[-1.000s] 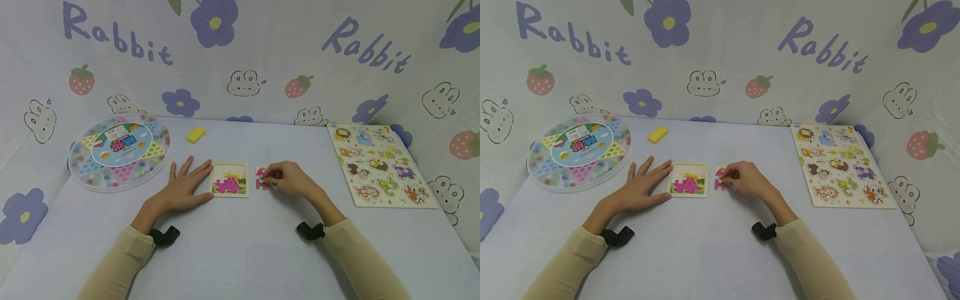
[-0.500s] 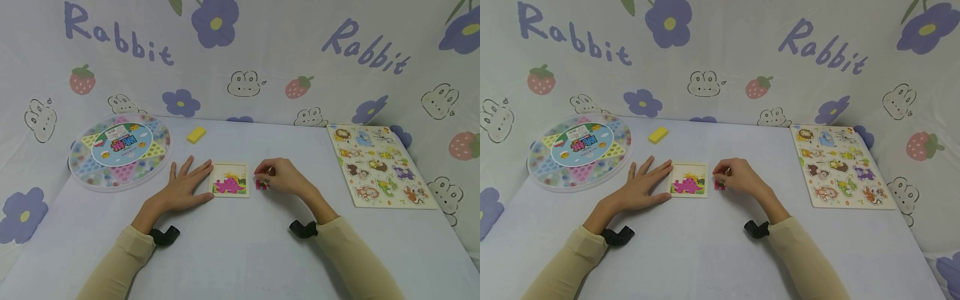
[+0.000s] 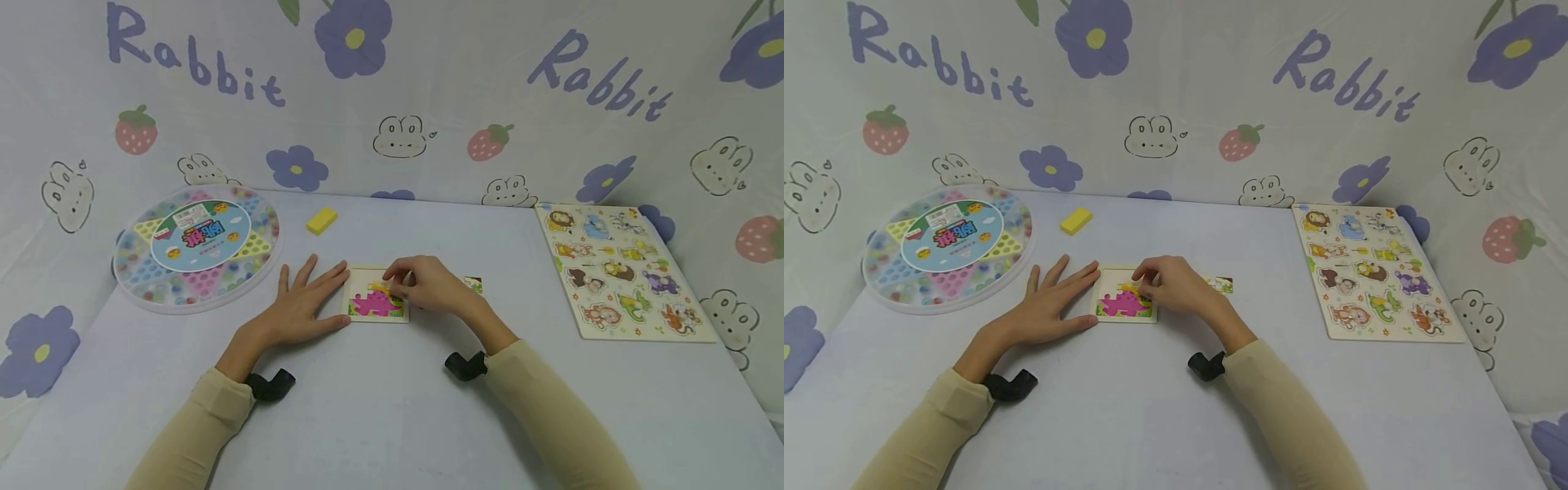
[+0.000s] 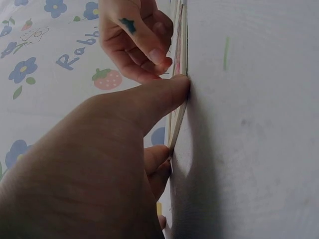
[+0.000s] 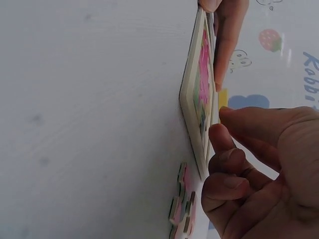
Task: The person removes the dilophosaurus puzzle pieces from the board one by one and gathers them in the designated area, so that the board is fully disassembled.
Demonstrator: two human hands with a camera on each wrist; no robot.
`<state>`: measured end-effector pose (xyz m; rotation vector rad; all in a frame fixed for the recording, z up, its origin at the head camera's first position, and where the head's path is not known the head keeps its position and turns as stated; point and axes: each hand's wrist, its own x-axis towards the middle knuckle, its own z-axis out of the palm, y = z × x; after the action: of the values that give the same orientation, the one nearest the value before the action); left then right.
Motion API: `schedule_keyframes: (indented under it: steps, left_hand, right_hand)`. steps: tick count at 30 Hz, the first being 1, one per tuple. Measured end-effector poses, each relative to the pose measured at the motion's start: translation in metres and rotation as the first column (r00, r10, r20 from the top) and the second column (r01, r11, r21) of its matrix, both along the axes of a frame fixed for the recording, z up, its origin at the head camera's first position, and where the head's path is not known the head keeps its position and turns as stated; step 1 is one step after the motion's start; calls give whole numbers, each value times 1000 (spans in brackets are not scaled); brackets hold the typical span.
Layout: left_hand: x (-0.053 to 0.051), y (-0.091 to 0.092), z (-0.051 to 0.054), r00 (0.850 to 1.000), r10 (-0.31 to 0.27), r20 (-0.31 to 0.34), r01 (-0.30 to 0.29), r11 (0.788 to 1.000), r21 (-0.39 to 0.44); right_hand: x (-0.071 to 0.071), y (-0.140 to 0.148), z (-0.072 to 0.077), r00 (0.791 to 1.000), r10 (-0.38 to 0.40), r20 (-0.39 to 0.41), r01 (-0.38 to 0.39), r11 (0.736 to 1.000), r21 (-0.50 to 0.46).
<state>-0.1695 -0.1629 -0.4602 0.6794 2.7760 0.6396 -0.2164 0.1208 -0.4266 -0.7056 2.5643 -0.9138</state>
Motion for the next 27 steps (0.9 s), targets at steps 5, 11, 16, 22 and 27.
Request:
schedule_keyframes:
  steps: [5, 11, 16, 22, 27]
  left_hand:
    - [0, 0, -1, 1000, -2, -7, 2, 1000, 0]
    - [-1, 0, -2, 1000, -5, -8, 5, 1000, 1]
    - [-1, 0, -2, 1000, -5, -8, 5, 1000, 2]
    - [-1, 0, -1, 1000, -5, -9, 5, 1000, 6]
    - [0, 1, 0, 1000, -3, -9, 3, 1000, 4]
  right_hand:
    - [-5, -6, 1, 999, 32, 3, -32, 999, 41]
    - [-7, -8, 4, 997, 55, 45, -58, 996, 61]
    - [-9, -9, 4, 996, 70, 62, -74, 995, 66]
    - [-11, -10, 5, 995, 68, 69, -74, 994, 82]
    - [-12, -11, 6, 996, 61, 73, -67, 994, 91]
